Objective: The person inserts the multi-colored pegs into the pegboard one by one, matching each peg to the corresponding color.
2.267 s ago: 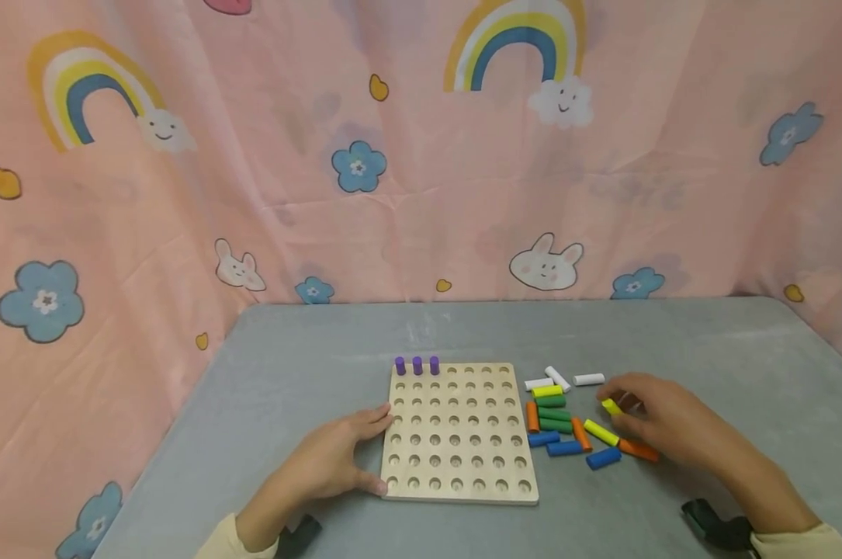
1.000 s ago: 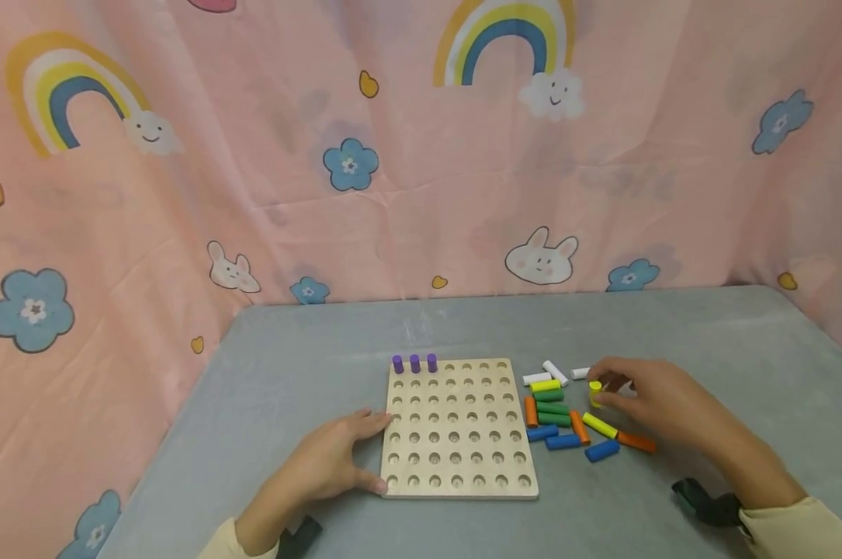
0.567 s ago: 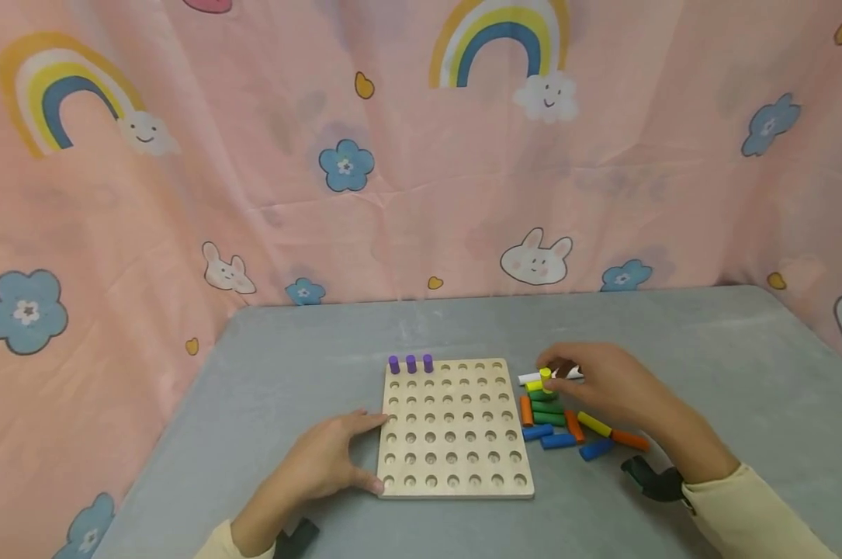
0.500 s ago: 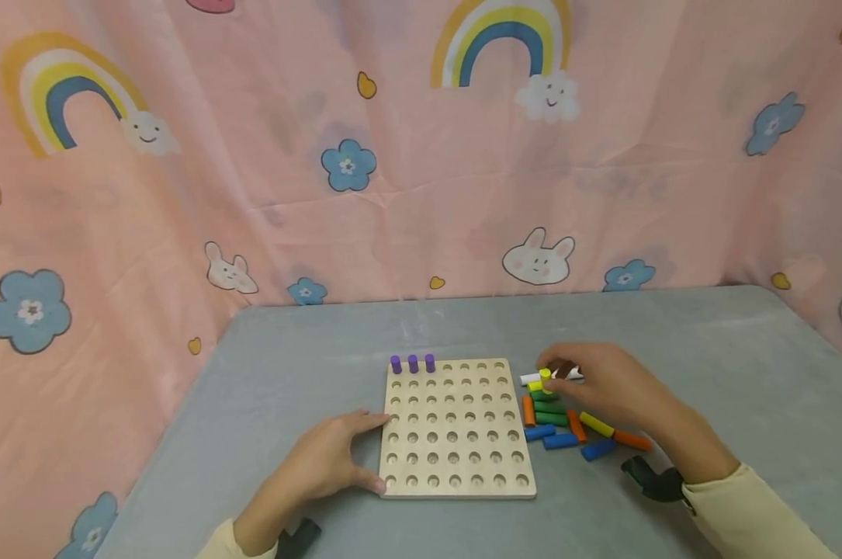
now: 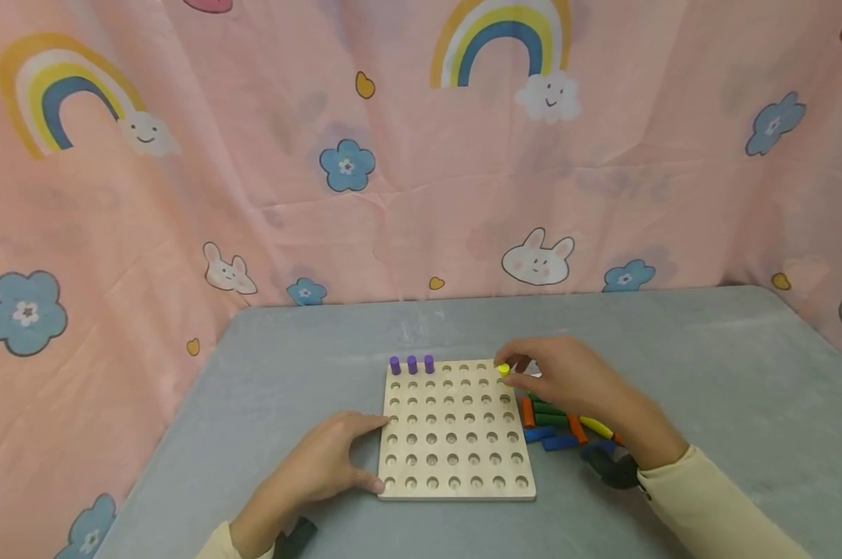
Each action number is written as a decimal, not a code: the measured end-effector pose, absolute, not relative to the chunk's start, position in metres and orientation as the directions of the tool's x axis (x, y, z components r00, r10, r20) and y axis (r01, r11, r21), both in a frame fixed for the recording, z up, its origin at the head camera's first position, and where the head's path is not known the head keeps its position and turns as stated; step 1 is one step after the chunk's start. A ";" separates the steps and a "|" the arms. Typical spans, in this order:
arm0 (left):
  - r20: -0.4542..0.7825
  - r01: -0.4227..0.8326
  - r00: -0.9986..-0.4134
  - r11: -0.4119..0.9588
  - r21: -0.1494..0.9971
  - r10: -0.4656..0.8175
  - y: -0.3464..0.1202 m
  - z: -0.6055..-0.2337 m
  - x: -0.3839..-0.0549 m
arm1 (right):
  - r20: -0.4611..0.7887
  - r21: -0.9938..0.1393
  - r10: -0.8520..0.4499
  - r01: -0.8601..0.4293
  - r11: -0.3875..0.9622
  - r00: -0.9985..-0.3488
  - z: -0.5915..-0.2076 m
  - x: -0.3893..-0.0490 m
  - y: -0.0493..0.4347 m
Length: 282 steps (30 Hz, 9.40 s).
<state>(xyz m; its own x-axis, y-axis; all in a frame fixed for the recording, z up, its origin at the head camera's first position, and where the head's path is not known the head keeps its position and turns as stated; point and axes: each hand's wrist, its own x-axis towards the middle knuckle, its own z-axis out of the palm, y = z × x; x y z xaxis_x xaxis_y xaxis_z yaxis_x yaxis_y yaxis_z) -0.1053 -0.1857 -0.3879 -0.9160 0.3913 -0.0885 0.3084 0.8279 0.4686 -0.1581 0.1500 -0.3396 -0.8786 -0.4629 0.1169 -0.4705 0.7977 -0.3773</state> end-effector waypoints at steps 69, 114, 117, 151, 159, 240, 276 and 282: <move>-0.112 0.257 -0.926 0.820 0.511 0.360 -0.184 -0.384 -0.099 | 0.065 -0.493 -0.556 -0.511 0.704 -0.829 -0.369 -0.197 0.008; -0.152 0.200 -0.940 0.855 0.478 0.305 -0.182 -0.384 -0.100 | 0.019 -0.521 -0.338 -0.297 0.800 -0.941 -0.361 -0.115 0.208; -0.152 0.203 -0.940 0.857 0.474 0.307 -0.181 -0.383 -0.100 | -0.007 -0.498 -0.312 -0.267 0.825 -0.950 -0.363 -0.114 0.219; -0.162 0.204 -0.931 0.834 0.513 0.327 -0.186 -0.385 -0.100 | -0.168 -0.390 -0.345 -0.260 0.883 -0.923 -0.390 -0.136 0.236; -0.157 0.212 -0.930 0.833 0.511 0.333 -0.184 -0.386 -0.098 | -0.066 -0.402 -0.333 -0.281 0.871 -0.940 -0.391 -0.132 0.237; -0.131 0.266 -0.920 0.833 0.485 0.370 -0.179 -0.387 -0.097 | 0.110 -0.493 -0.540 -0.517 0.699 -0.835 -0.340 -0.164 0.099; -0.109 0.271 -0.927 0.843 0.465 0.358 -0.181 -0.384 -0.095 | 0.054 -0.562 -0.577 -0.502 0.657 -0.815 -0.363 -0.196 0.035; -0.124 0.260 -0.927 0.845 0.467 0.354 -0.181 -0.384 -0.094 | 0.060 -0.538 -0.565 -0.504 0.676 -0.823 -0.364 -0.195 0.031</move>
<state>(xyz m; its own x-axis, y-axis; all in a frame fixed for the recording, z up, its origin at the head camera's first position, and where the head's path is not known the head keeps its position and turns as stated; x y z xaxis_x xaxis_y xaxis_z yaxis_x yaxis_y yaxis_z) -0.0937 -0.1810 -0.3840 -0.9271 0.3535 -0.1242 0.2597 0.8452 0.4671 -0.1954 0.0310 -0.3644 -0.8227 -0.5653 0.0600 -0.5038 0.6761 -0.5377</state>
